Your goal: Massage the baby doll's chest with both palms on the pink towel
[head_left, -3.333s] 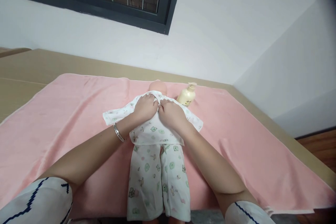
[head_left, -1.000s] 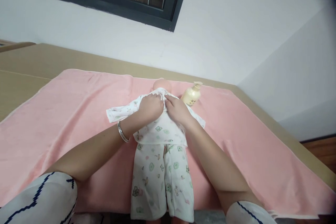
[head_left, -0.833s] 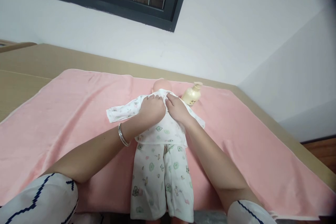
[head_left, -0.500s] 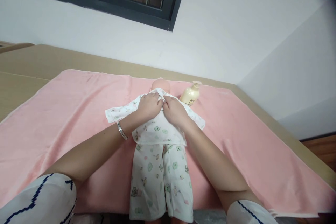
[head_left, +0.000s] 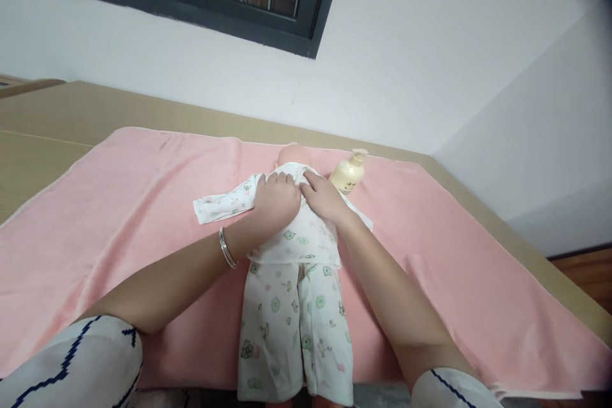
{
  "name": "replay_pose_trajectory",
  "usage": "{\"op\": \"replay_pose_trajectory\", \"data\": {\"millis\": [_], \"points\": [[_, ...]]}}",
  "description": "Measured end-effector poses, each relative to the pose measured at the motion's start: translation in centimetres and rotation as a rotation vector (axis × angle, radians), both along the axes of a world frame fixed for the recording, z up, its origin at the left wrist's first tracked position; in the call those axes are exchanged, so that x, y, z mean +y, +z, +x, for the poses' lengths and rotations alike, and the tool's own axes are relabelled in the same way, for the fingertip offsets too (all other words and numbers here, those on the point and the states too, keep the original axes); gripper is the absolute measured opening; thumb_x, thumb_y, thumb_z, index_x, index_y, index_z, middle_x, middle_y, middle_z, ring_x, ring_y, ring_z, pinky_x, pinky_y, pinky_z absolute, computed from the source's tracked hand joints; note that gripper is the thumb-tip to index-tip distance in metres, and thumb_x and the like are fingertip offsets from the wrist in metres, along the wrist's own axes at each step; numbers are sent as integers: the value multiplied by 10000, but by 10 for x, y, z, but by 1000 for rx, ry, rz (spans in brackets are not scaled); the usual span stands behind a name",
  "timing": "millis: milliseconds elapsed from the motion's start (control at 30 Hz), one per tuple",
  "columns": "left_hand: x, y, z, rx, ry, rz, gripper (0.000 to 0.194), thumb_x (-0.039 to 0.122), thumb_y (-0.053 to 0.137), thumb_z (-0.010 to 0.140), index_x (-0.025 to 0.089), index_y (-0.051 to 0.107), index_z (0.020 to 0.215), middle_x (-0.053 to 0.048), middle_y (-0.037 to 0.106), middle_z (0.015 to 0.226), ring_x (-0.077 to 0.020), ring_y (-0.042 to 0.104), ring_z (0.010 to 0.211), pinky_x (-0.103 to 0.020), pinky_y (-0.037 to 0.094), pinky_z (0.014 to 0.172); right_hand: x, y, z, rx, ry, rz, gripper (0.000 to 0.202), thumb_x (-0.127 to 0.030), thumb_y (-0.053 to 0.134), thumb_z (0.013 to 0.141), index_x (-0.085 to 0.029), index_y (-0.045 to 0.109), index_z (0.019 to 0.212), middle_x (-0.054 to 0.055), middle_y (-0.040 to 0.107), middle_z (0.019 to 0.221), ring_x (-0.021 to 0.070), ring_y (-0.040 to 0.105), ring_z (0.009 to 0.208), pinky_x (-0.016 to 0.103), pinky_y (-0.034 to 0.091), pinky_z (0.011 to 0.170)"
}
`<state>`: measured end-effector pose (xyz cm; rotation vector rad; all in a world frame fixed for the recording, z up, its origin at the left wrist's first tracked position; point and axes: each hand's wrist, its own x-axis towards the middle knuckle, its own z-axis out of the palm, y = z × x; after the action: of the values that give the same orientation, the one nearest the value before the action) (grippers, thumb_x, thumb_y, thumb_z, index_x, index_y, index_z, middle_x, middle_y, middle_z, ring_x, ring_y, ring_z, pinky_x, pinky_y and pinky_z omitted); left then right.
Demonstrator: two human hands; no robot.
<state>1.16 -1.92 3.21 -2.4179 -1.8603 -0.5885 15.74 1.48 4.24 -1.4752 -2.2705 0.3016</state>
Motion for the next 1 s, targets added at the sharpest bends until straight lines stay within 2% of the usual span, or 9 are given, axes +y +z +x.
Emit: {"op": "replay_pose_trajectory", "data": {"millis": [100, 167, 267, 400, 533, 667, 800, 867, 1000], "points": [[-11, 3, 4, 56, -15, 46, 367, 224, 361, 982, 61, 646, 1147, -199, 689, 1141, -317, 614, 1105, -460, 398, 1023, 1, 1, 5, 13, -7, -20, 354, -328, 423, 960, -206, 604, 1239, 85, 690, 1230, 269, 634, 1080, 348, 457, 897], [-10, 5, 3, 47, -35, 23, 345, 218, 374, 970, 75, 664, 1089, -188, 697, 1108, -308, 630, 1070, -436, 432, 978, 1, 2, 5, -6, -26, -13, 346, -330, 426, 963, -202, 612, 1225, 93, 696, 1215, 273, 636, 1075, 348, 452, 888], [3, 6, -5, -13, -37, -47, 334, 249, 372, 973, 118, 671, 1043, -165, 705, 1112, -301, 641, 1067, -427, 458, 956, -5, 5, -1, -62, -46, 6, 316, -313, 411, 974, -188, 633, 1162, 113, 707, 1168, 274, 638, 1050, 345, 443, 868], [22, 7, -17, -146, -39, -141, 370, 301, 332, 999, 152, 646, 1127, -128, 701, 1198, -266, 648, 1107, -382, 484, 944, -21, 16, -11, -119, -70, 1, 270, -268, 394, 970, -181, 634, 1057, 124, 716, 1064, 266, 643, 956, 329, 434, 790], [21, 9, -19, -134, 0, -163, 383, 292, 319, 997, 142, 651, 1115, -135, 713, 1168, -265, 665, 1070, -377, 503, 902, -30, 23, -14, -129, -21, -16, 263, -247, 362, 977, -194, 619, 994, 112, 711, 1040, 252, 635, 928, 319, 425, 766], [6, 14, -11, 32, -30, -78, 324, 231, 383, 963, 116, 683, 1008, -166, 723, 1054, -290, 672, 1012, -407, 493, 910, -15, 12, -9, -45, 23, -20, 312, -288, 320, 1023, -190, 608, 1086, 114, 679, 1186, 248, 601, 1099, 330, 426, 903], [-3, 19, -6, 77, -87, -68, 288, 158, 416, 919, 124, 701, 905, -161, 720, 974, -276, 667, 1004, -383, 479, 943, -2, -3, -8, -73, -10, 61, 327, -289, 314, 1027, -158, 604, 1100, 157, 638, 1247, 284, 531, 1211, 392, 389, 1019], [0, 20, -8, 48, -73, -106, 299, 171, 405, 926, 125, 700, 945, -155, 720, 1006, -271, 669, 997, -373, 491, 919, -7, -2, -12, -120, -41, 73, 313, -268, 321, 1019, -155, 604, 1093, 163, 653, 1204, 294, 558, 1150, 401, 410, 983], [16, 16, -17, -90, -90, -148, 369, 240, 335, 977, 140, 654, 1133, -134, 693, 1201, -247, 652, 1079, -351, 501, 928, -29, 12, -21, -181, -77, 39, 279, -239, 346, 1002, -176, 612, 1054, 154, 684, 1132, 289, 608, 1044, 376, 438, 894]]}}
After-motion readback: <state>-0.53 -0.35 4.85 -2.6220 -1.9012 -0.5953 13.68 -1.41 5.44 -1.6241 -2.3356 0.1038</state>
